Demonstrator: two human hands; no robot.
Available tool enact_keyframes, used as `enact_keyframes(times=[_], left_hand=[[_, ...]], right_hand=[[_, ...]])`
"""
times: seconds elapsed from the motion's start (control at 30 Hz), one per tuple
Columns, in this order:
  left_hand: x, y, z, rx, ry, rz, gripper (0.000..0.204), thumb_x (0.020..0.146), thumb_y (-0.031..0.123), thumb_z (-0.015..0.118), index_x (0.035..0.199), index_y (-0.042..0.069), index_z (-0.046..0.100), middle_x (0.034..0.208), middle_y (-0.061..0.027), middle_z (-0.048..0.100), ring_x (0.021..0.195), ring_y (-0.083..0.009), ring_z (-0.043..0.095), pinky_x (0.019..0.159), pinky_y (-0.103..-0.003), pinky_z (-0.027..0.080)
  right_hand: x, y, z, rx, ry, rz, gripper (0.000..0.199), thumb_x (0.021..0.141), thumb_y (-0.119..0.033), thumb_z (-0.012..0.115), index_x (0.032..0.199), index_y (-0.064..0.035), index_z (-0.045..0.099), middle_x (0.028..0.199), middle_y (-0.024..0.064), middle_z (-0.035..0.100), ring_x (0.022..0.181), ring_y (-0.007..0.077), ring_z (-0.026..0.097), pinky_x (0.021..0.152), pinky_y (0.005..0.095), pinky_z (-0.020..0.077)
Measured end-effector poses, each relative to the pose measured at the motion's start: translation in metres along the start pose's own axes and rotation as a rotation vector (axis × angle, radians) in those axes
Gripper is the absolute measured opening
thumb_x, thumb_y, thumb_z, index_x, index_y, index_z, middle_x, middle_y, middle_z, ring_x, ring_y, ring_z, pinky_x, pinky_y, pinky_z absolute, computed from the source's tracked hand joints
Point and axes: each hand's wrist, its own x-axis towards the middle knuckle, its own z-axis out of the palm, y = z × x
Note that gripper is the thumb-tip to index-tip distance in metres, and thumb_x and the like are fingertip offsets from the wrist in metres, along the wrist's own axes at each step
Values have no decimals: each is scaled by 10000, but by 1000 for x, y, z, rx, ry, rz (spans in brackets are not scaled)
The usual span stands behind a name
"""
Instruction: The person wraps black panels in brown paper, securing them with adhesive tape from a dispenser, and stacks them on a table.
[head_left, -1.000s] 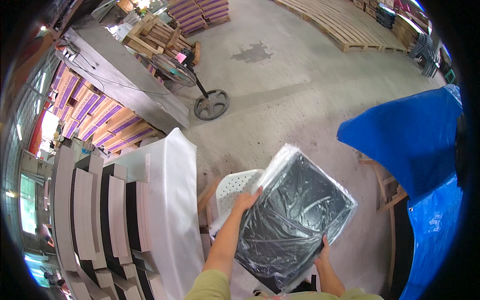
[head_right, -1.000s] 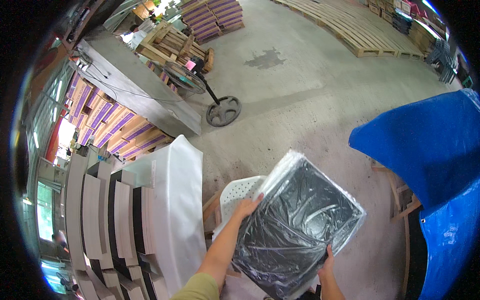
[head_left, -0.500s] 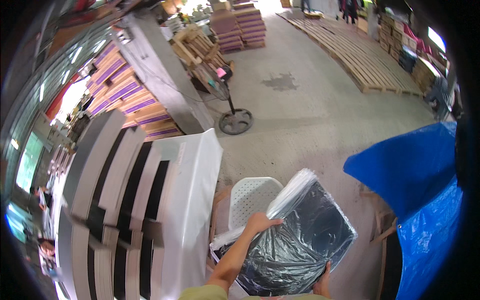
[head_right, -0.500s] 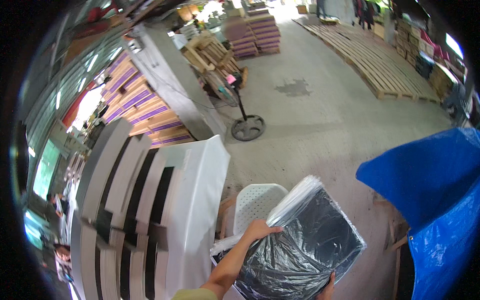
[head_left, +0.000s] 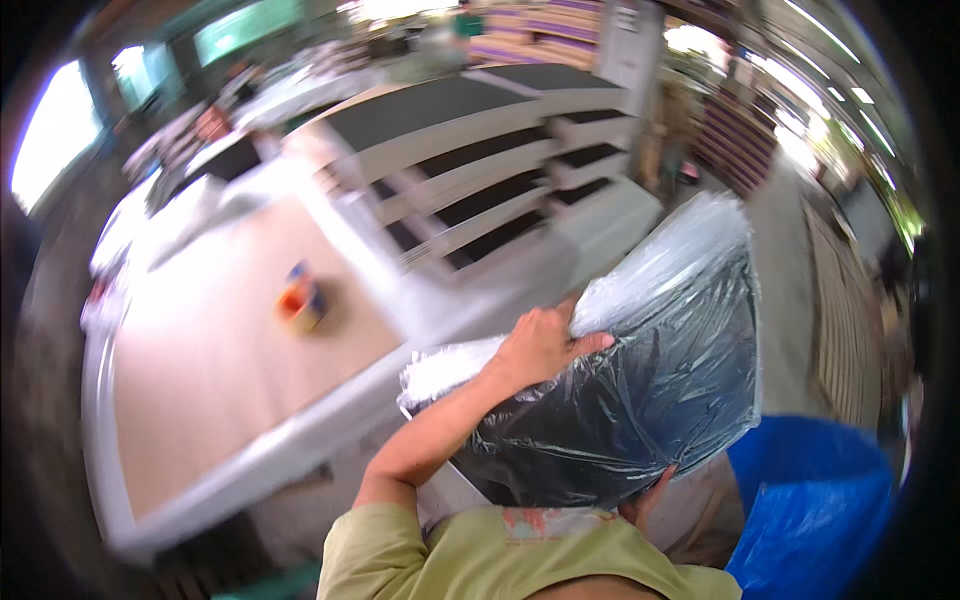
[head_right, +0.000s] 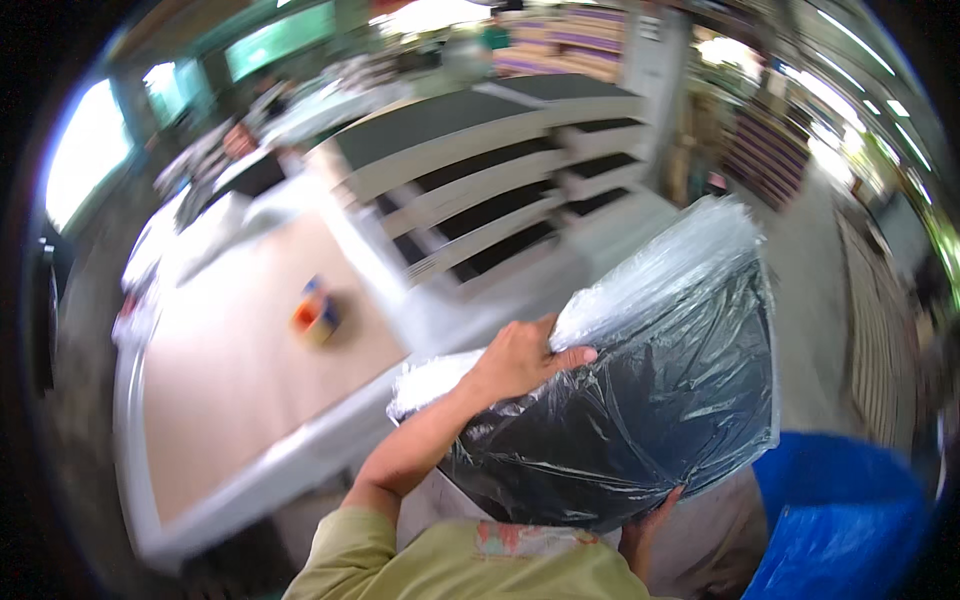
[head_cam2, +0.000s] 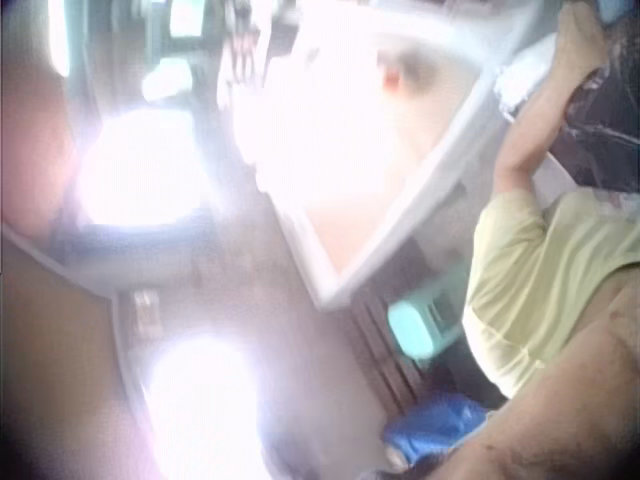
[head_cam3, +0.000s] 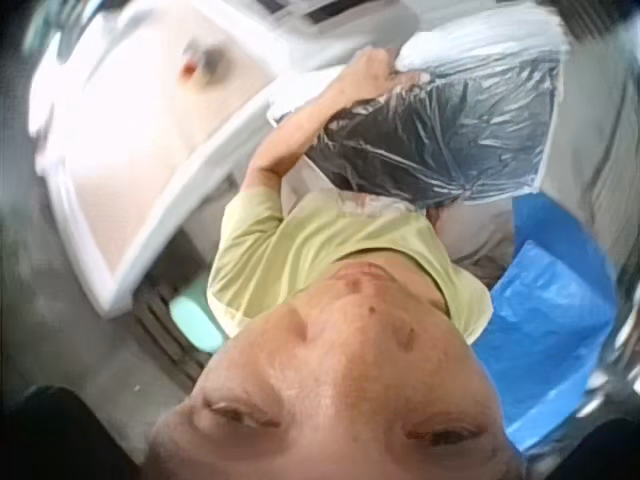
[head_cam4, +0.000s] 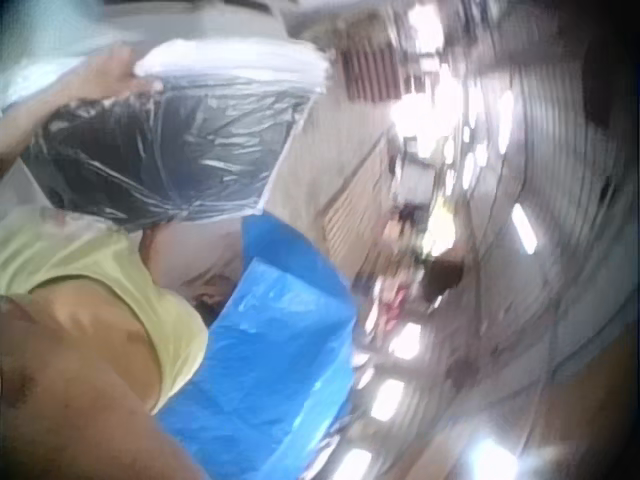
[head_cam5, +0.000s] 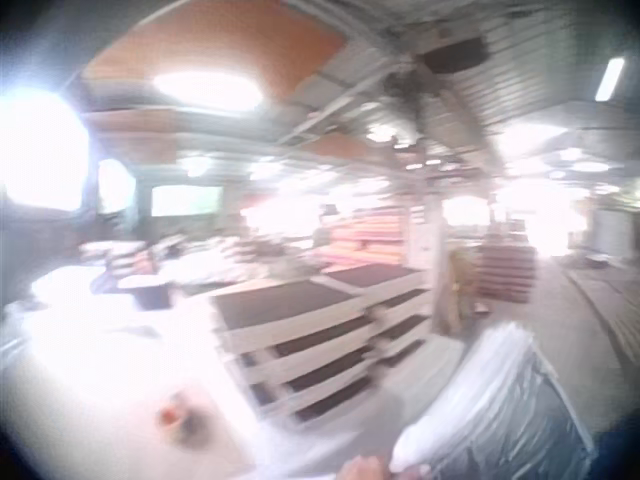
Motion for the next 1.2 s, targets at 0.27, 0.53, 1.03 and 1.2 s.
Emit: enact_keyframes(times=[0.27, 0.53, 1.03, 1.2], left_hand=[[-235, 145, -178, 162, 567, -193, 616, 770, 524, 629, 948, -64, 585, 680, -215, 610, 682, -349, 626, 648, -404, 468], [-331, 97, -323, 213, 1032, -374, 521, 822, 437, 626, 1042, -35, 598, 784, -130, 647, 739, -151, 571, 692, -323, 461], [-515, -163, -455, 459, 1427, -425, 514, 918, 422, 441, 1013, -71, 553, 887, -86, 572, 856, -170, 504, 767, -316, 410], [-602, -245, -453, -17, 1198, -384, 660, 889, 521, 424, 1288, 1, 350, 1299, -121, 383, 1205, -224, 333, 1003, -361, 273]], right_hand=[[-116, -39, 160, -252, -511, 194, 678, 862, -561, 447, 1316, -65, 368, 1307, 95, 429, 1165, 280, 433, 968, 415, 374], [-111, 112, 362, -281, -512, 395, 512, 836, -438, 576, 1166, -50, 518, 1128, 87, 555, 1008, 232, 539, 873, 366, 440], [-141, 414, 566, -246, -1141, 117, 645, 612, -95, 733, 1193, 15, 476, 1125, 110, 537, 1061, 229, 493, 950, 327, 369], [-127, 431, 547, -546, -1133, 294, 633, 748, -210, 514, 1334, -34, 349, 1366, 126, 367, 1274, 266, 329, 1069, 372, 269]])
